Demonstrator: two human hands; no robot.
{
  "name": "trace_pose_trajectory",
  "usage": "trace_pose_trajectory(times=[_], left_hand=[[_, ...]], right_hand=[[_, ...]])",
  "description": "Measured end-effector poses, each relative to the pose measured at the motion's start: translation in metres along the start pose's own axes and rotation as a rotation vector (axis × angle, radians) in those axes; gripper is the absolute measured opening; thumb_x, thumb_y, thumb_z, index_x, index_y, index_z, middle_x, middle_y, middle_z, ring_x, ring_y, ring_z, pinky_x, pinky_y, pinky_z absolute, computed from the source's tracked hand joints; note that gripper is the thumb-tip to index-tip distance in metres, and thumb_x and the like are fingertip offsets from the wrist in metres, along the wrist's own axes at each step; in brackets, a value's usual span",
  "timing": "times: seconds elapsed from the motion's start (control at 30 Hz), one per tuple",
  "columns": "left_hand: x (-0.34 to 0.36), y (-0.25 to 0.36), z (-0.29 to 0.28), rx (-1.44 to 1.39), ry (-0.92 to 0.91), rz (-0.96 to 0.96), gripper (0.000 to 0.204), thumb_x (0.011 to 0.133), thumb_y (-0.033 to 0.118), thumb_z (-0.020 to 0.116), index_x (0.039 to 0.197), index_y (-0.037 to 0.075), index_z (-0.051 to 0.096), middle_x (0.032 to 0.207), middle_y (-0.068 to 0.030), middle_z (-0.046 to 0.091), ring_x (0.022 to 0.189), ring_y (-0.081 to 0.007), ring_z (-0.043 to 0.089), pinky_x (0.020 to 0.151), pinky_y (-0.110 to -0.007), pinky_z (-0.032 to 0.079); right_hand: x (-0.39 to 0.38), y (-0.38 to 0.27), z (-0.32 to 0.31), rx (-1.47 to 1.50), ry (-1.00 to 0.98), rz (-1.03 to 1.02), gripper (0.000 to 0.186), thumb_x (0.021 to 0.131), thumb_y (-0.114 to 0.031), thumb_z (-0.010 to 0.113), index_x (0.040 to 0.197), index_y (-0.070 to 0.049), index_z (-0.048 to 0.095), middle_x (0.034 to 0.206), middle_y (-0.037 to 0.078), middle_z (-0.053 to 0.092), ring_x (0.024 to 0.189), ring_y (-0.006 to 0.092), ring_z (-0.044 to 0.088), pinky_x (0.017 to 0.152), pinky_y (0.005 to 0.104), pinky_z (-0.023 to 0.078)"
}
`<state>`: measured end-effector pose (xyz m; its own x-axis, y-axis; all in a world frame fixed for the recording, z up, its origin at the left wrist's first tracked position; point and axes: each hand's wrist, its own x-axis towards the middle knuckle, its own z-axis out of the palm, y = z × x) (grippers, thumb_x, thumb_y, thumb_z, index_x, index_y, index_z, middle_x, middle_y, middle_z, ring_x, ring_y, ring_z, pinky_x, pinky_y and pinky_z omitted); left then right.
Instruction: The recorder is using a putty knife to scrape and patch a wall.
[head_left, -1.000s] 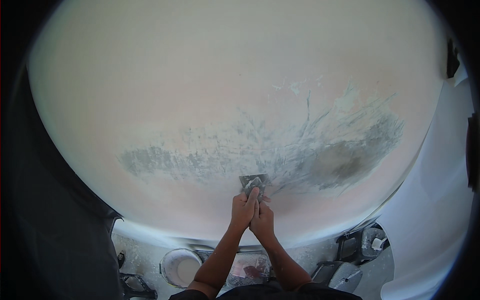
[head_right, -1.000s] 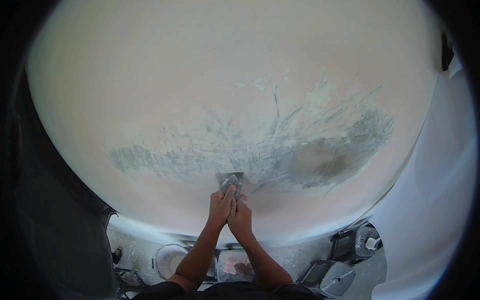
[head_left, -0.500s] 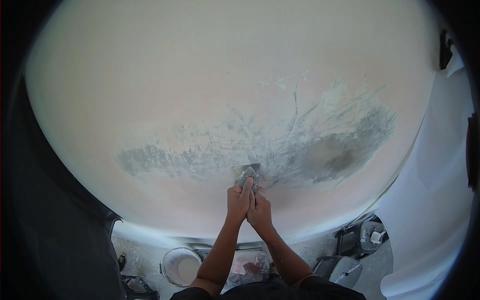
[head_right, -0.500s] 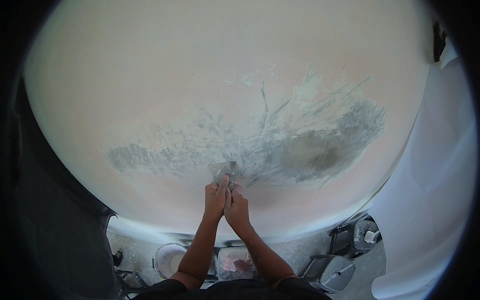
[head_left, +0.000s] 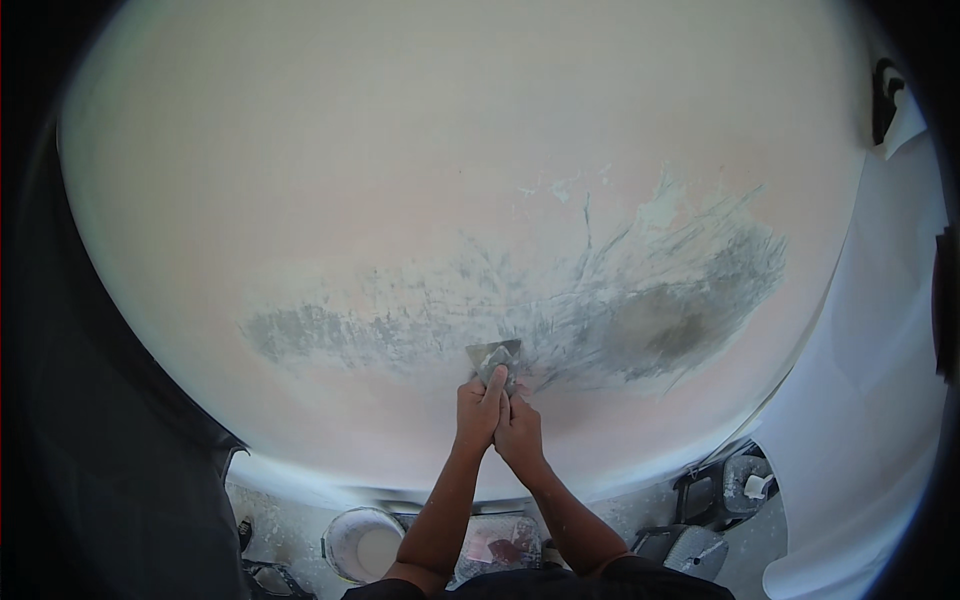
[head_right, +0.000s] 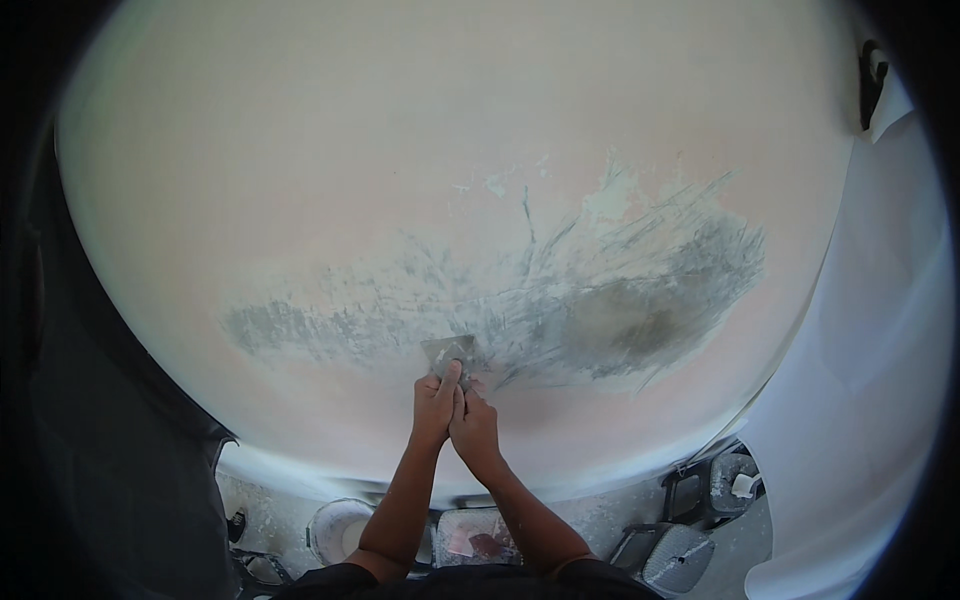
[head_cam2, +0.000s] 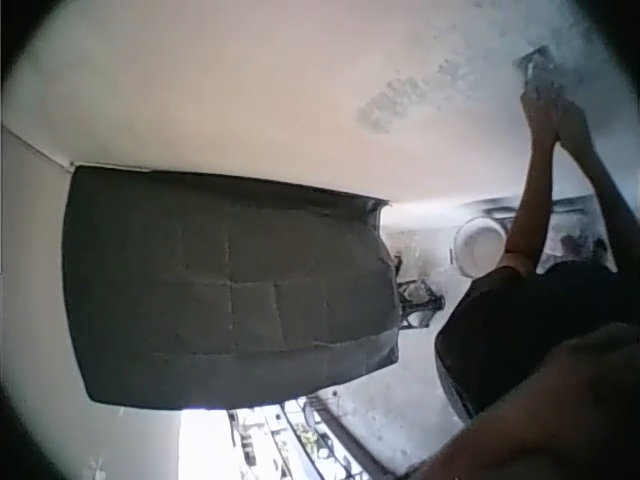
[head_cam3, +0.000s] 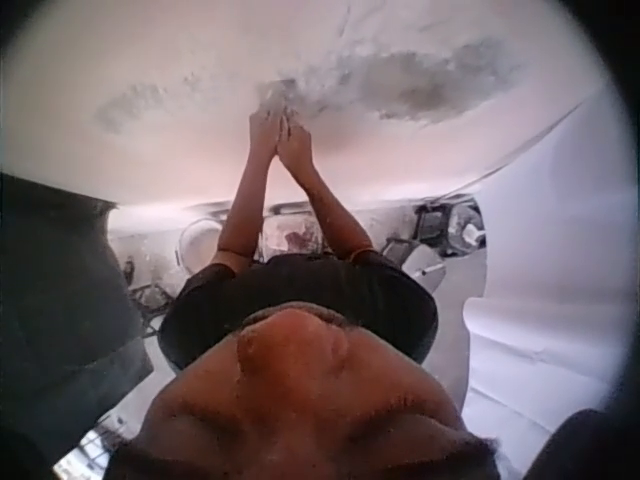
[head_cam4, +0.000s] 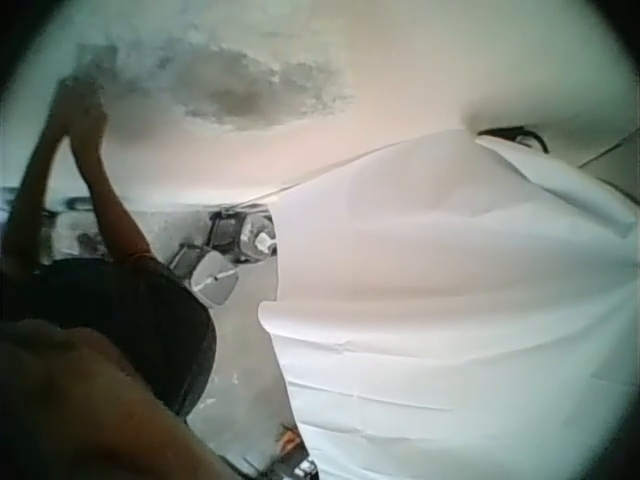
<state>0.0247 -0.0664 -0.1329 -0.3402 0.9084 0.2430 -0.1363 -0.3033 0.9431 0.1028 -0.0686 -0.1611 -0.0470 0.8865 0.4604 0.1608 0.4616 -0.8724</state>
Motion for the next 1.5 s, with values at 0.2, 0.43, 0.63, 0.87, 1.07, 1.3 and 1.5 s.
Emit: trace_pose_trajectory(times=[0.2,0.43,0.63,0.87,1.07,1.3,1.5], left_hand=[[0.002,-0.002,-0.002,0.024,-0.023,0.024,0.039,0.102,0.027,0.056,0.090,-0.007,0.070,0.079,-0.0094,0.072,0.069,-0.0120,0.064,0.064,-0.027,0.051],[0.003,0.007,-0.004,0.014,-0.056,0.031,0.036,0.102,0.026,0.056,0.091,-0.006,0.070,0.078,-0.0096,0.072,0.069,-0.0117,0.063,0.063,-0.026,0.051],[0.012,0.017,-0.002,0.042,-0.024,0.024,0.037,0.101,0.027,0.057,0.089,-0.006,0.070,0.074,-0.0078,0.070,0.067,-0.0103,0.062,0.062,-0.025,0.050],[0.000,-0.011,-0.014,-0.010,-0.019,-0.020,0.038,0.101,0.027,0.057,0.086,-0.006,0.070,0.073,-0.0088,0.070,0.065,-0.0110,0.062,0.061,-0.026,0.050],[0.005,0.024,-0.005,0.034,-0.052,0.043,0.038,0.101,0.027,0.057,0.088,-0.007,0.069,0.074,-0.0103,0.071,0.065,-0.0125,0.063,0.061,-0.027,0.051],[-0.005,-0.014,-0.013,0.050,-0.044,-0.058,0.042,0.102,0.029,0.055,0.084,-0.006,0.068,0.071,-0.0109,0.069,0.062,-0.0132,0.063,0.057,-0.028,0.050],[0.013,0.012,-0.003,0.127,-0.073,0.035,0.040,0.101,0.028,0.056,0.084,-0.006,0.068,0.072,-0.0105,0.068,0.061,-0.0146,0.063,0.056,-0.029,0.052]], right_hand=[[-0.001,-0.004,0.000,-0.064,0.035,-0.079,0.033,0.102,-0.022,0.048,0.086,0.004,0.060,0.070,0.025,0.063,0.063,0.0401,0.064,0.056,0.0460,0.047],[0.002,-0.014,-0.001,0.000,-0.036,0.061,0.029,0.100,-0.021,0.050,0.091,0.003,0.062,0.077,0.027,0.064,0.073,0.0458,0.063,0.061,0.0506,0.048],[0.013,-0.018,0.000,-0.022,-0.036,0.054,0.028,0.101,-0.021,0.050,0.095,0.003,0.063,0.080,0.028,0.064,0.077,0.0464,0.064,0.063,0.0493,0.050],[-0.010,0.001,0.013,0.020,0.000,0.091,0.027,0.101,-0.020,0.049,0.096,0.003,0.062,0.083,0.029,0.063,0.080,0.0477,0.063,0.065,0.0492,0.050],[0.006,-0.009,0.016,0.058,0.031,0.029,0.029,0.101,-0.022,0.050,0.094,0.003,0.063,0.079,0.028,0.063,0.076,0.0472,0.063,0.063,0.0496,0.049],[-0.021,0.018,0.015,-0.037,0.023,0.149,0.031,0.101,-0.024,0.051,0.092,0.004,0.062,0.075,0.028,0.062,0.071,0.0471,0.063,0.060,0.0497,0.048],[0.008,0.000,0.005,0.021,-0.014,0.088,0.031,0.101,-0.023,0.050,0.093,0.004,0.063,0.076,0.027,0.064,0.072,0.0463,0.064,0.062,0.0499,0.050]])
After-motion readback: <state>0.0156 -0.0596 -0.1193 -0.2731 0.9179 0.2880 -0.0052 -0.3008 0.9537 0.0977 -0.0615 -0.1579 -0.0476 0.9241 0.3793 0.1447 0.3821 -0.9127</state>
